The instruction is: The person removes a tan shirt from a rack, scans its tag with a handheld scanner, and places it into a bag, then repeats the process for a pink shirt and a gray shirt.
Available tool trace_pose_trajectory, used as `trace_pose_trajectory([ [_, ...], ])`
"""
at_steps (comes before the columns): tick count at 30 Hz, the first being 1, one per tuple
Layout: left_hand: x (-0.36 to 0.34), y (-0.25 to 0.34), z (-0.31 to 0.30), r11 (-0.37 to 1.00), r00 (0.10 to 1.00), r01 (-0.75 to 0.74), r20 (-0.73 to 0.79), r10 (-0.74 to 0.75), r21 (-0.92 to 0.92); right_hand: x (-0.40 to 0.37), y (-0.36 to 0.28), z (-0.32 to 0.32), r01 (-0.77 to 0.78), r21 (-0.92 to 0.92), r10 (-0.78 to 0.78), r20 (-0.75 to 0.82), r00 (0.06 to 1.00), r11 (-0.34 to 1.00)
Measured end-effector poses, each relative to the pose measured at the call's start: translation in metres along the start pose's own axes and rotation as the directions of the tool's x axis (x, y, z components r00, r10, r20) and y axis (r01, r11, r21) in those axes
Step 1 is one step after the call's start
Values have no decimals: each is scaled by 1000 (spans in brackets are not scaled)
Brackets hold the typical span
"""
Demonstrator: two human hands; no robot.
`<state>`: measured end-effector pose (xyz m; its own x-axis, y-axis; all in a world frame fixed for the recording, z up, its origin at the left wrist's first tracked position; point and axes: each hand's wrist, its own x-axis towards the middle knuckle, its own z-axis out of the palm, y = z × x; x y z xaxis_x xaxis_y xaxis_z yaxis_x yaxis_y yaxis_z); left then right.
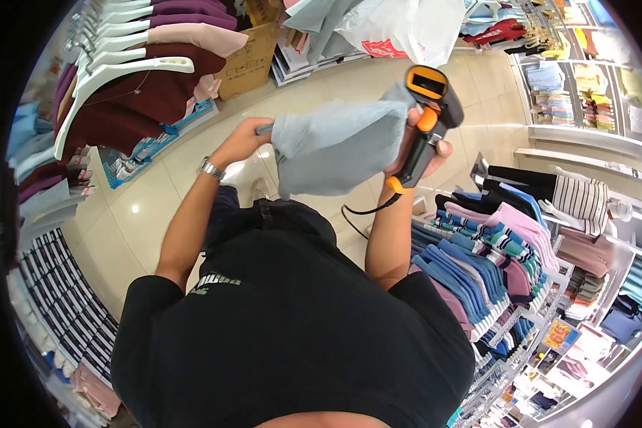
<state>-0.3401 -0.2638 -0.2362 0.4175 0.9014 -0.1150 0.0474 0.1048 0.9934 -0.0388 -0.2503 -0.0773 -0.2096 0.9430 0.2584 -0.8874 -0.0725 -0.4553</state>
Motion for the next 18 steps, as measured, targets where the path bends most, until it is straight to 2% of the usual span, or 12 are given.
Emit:
trace_pose_trajectory([
  [1,-6,6,-8,999,998,50,-46,-49,19,-6,-11,-18,48,-43,-46,49,998,998],
  [2,-12,12,-17,999,995,39,-95,-38,15,-11,-25,-38,34,-62,-28,94,995,997],
  [4,-24,38,-34,1000,981,18,-194,-15,13,-18,-29,-42,91,-209,-75,82,994,974],
  [6,-33,76,-38,1000,960,-26,-281,22,-13,-31,-27,-55,57,-211,-58,-1,998,976],
  [7,-35,92,-40,998,946,-49,-321,38,-25,-36,-25,-68,22,-196,-20,15,1000,980],
  [8,-34,103,-45,995,946,-78,-309,93,61,-42,-19,-81,35,-253,-47,-44,998,967],
  [10,-31,120,-53,964,944,-134,-267,195,230,-59,-8,-110,-102,-301,43,-199,979,948],
  [12,-29,143,-52,937,943,-186,-212,255,295,-72,9,-133,-211,-397,92,-297,950,893],
  [13,-28,155,-50,911,939,-209,-186,288,354,-74,20,-124,-253,-425,89,-369,925,869],
  [15,-27,177,-50,830,931,-258,-103,351,495,-81,38,-130,-366,-475,148,-436,888,800],
  [18,-25,202,-45,782,940,-264,-33,341,564,-82,65,-134,-479,-571,225,-459,860,666],
])
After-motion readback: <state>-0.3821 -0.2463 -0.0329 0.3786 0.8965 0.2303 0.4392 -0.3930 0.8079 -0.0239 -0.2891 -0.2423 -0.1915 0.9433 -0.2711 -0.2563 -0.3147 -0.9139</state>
